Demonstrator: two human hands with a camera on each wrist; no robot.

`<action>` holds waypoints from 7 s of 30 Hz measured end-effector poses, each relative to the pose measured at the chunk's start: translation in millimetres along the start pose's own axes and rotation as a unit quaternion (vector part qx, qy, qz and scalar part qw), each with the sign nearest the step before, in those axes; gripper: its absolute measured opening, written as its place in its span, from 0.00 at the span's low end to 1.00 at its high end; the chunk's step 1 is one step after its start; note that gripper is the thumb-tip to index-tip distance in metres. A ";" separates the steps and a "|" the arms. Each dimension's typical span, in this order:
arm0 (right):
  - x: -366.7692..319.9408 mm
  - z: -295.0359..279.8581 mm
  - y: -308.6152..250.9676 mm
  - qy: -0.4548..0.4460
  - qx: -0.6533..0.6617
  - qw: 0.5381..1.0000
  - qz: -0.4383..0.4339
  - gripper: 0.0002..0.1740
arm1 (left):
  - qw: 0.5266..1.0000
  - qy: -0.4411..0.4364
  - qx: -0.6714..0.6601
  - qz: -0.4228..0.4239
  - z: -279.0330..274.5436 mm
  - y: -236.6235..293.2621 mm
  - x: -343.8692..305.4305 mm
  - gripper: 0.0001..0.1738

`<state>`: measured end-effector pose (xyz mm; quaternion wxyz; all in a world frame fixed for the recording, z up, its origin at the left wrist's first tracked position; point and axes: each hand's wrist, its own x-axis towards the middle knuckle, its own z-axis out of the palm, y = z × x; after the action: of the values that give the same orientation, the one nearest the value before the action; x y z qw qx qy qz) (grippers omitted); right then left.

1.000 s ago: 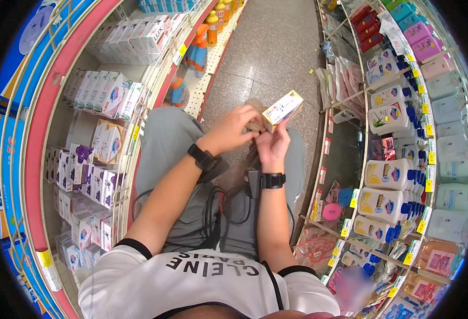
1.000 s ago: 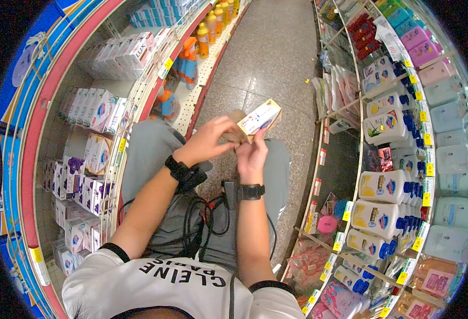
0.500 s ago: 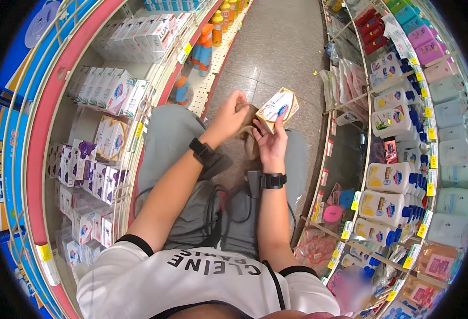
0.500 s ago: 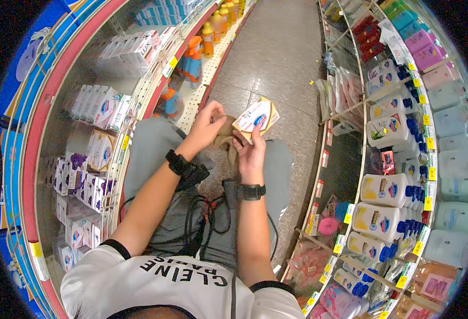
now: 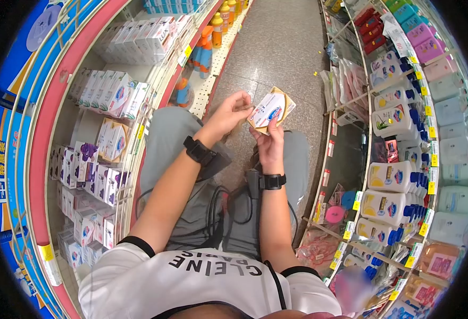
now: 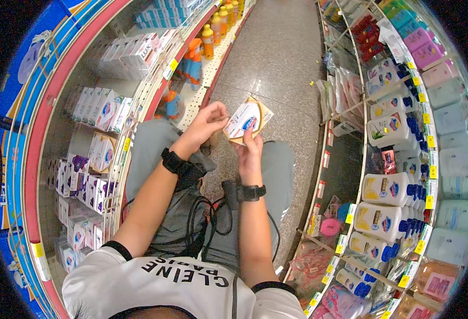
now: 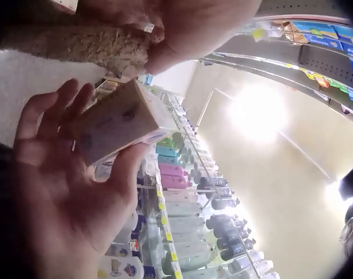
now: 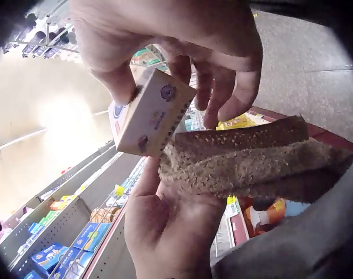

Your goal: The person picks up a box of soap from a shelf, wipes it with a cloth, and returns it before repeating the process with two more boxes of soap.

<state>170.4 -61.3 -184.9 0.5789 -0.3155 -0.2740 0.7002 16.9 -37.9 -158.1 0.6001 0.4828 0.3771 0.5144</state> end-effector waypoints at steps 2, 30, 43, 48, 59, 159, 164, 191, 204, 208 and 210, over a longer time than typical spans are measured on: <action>-0.3 2.8 -1.1 -0.011 0.013 1.000 -0.019 0.23 | 0.999 -0.033 -0.008 -0.007 0.1 0.6 -0.4 0.06; 6.9 96.2 -71.9 -0.202 -0.185 0.950 -0.148 0.19 | 0.988 0.042 0.028 0.149 4.3 9.8 10.8 0.18; 23.0 93.1 -103.4 -0.179 -0.138 0.963 -0.149 0.24 | 0.992 -0.006 -0.127 0.010 -10.4 -20.8 14.8 0.25; 42.2 86.8 -114.0 -0.235 -0.051 0.969 -0.061 0.33 | 0.996 -0.076 -0.037 -0.041 -16.1 -9.3 -6.5 0.22; 67.3 50.4 -88.4 -0.123 -0.102 0.985 -0.072 0.24 | 0.959 -0.072 -0.275 -0.009 2.9 8.8 -9.1 0.24; 1.1 37.0 24.1 -0.008 -0.374 0.916 -0.143 0.13 | 0.938 0.095 -0.329 -0.044 -25.4 -30.5 9.1 0.34; -0.2 32.2 21.8 -0.022 -0.412 0.904 -0.109 0.10 | 0.937 0.084 -0.335 -0.048 -23.9 -30.5 9.9 0.33; 4.3 18.7 18.6 -0.070 -0.214 0.974 -0.032 0.17 | 0.954 0.136 -0.252 -0.087 -2.5 9.7 -7.1 0.22; 1.3 16.4 0.2 0.009 -0.141 0.987 -0.082 0.29 | 0.962 0.149 -0.227 0.020 -4.3 0.3 2.1 0.20; -3.0 20.3 -12.3 -0.019 -0.127 0.988 -0.086 0.34 | 0.967 0.182 -0.178 0.025 -4.8 -6.6 5.9 0.22; 1.0 1.6 -8.3 -0.082 -0.160 0.981 -0.073 0.38 | 0.969 0.195 -0.148 0.015 -4.3 -12.3 8.5 0.22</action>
<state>174.4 -58.8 -177.7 0.5458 -0.3243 -0.4513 0.6271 17.5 -28.8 -170.7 0.5721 0.2840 0.3995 0.6576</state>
